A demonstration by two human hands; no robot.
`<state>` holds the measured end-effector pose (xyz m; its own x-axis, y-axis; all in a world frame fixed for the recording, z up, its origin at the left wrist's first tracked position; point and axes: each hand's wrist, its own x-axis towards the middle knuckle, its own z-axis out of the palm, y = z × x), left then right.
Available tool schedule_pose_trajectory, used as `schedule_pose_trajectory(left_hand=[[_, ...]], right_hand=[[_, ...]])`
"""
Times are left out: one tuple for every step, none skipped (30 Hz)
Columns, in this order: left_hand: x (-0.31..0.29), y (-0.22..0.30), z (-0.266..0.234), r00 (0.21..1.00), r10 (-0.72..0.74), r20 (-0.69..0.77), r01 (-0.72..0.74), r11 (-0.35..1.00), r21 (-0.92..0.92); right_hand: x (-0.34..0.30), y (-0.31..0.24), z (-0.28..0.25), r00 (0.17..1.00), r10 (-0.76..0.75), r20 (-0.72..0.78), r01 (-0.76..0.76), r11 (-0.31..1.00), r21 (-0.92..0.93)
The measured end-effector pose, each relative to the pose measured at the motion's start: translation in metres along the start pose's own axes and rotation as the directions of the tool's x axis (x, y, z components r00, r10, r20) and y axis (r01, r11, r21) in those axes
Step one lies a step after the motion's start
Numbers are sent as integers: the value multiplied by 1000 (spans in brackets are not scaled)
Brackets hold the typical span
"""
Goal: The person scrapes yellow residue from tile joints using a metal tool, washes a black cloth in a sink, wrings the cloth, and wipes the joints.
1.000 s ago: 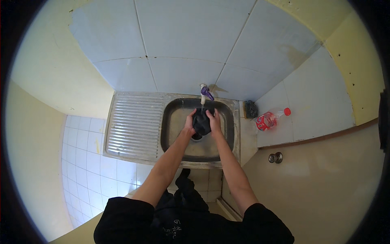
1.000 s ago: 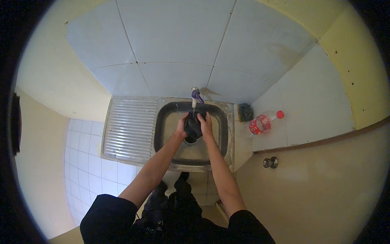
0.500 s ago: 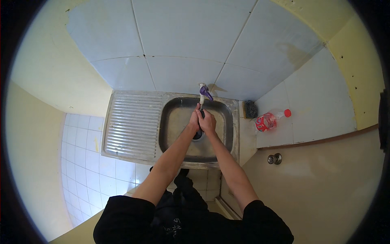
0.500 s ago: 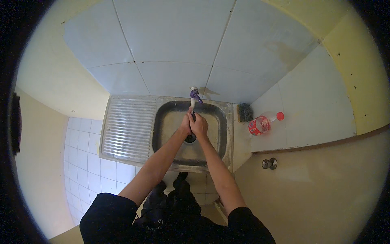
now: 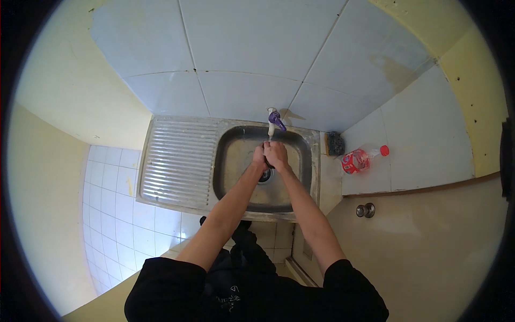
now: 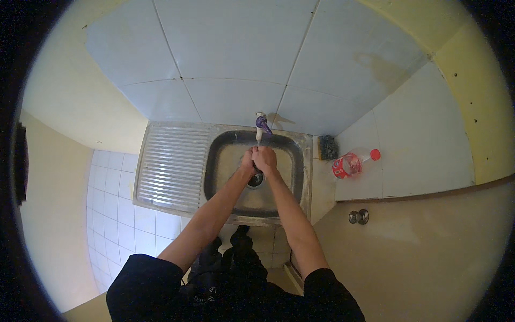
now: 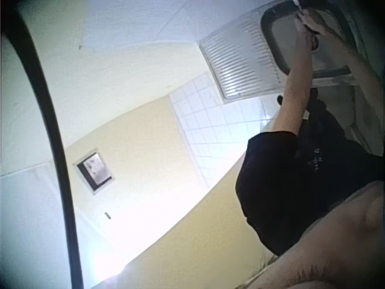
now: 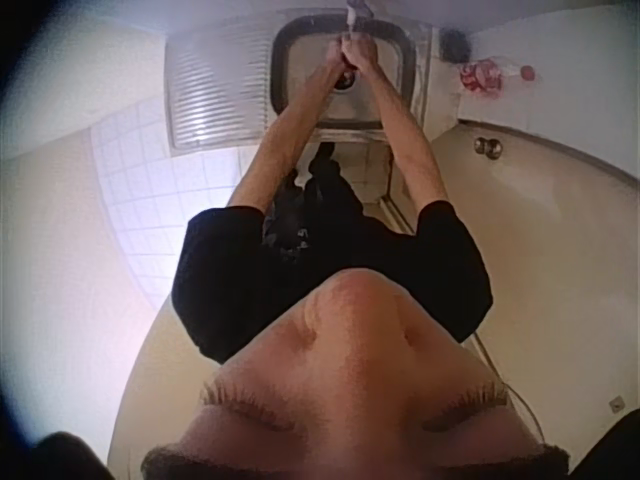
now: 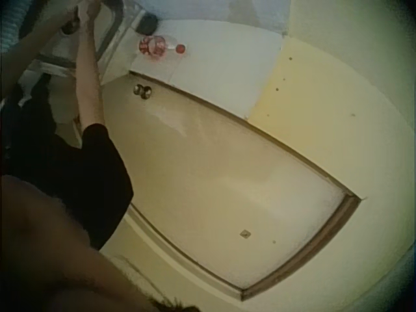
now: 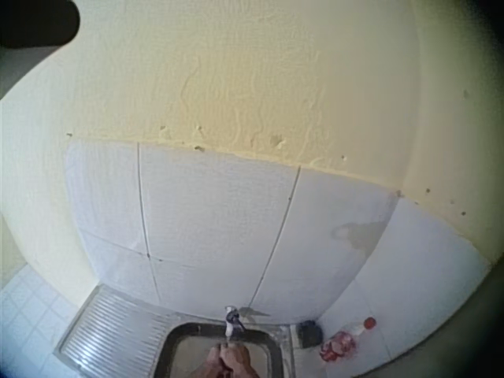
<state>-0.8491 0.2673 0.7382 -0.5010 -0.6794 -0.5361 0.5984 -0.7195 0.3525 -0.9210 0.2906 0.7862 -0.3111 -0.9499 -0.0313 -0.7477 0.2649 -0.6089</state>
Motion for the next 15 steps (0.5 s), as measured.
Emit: schedule_pose_trajectory(left_hand=[[1, 4, -5, 1000, 8, 3, -8, 1000, 1], [0, 5, -7, 998, -48, 50, 52, 995, -81], [-3, 8, -10, 990, -98, 101, 113, 981, -159], [-7, 13, -13, 989, -100, 105, 116, 981, -158], [-18, 18, -16, 984, -145, 105, 157, 980, -122], [-25, 27, -20, 979, -174, 111, 183, 980, -82], [-32, 34, -21, 980, -168, 107, 177, 981, -83], [-38, 41, -22, 979, -175, 104, 180, 983, -41], [-45, 47, -22, 978, -183, 100, 183, 983, 2], [-52, 52, -23, 979, -178, 97, 178, 984, 3], [-61, 49, -8, 992, -93, 82, 85, 992, 98], [-70, 53, -3, 998, 10, 63, -22, 982, 188], [-78, 56, 2, 998, 5, 63, -17, 982, 187], [-88, 65, 0, 999, 23, 43, -31, 979, 201], [-94, 70, -4, 999, 39, 24, -43, 976, 214]], right_hand=[[6, 4, 1, 1000, -8, -3, 8, 1000, 2], [11, 14, 0, 996, -6, 89, -9, 986, 167], [14, 23, 0, 984, -22, 178, -38, 945, 325], [14, 30, 0, 985, -20, 174, -38, 945, 324], [7, 34, 1, 981, -18, 194, -91, 838, 538], [4, 31, 1, 978, -35, 205, -127, 679, 723], [3, 29, 1, 977, -40, 208, -127, 677, 725], [2, 29, 1, 971, 14, 238, -193, 635, 748], [1, 30, 1, 960, 67, 271, -257, 587, 768], [2, 30, 2, 960, 62, 272, -256, 585, 770], [3, 50, -2, 974, 113, 199, -223, 660, 717], [3, 54, -3, 980, 143, 136, -197, 726, 658], [0, 60, -5, 980, 148, 135, -200, 727, 656], [-4, 55, -8, 973, 159, 168, -231, 647, 727], [-7, 50, -11, 965, 169, 201, -262, 559, 787]])
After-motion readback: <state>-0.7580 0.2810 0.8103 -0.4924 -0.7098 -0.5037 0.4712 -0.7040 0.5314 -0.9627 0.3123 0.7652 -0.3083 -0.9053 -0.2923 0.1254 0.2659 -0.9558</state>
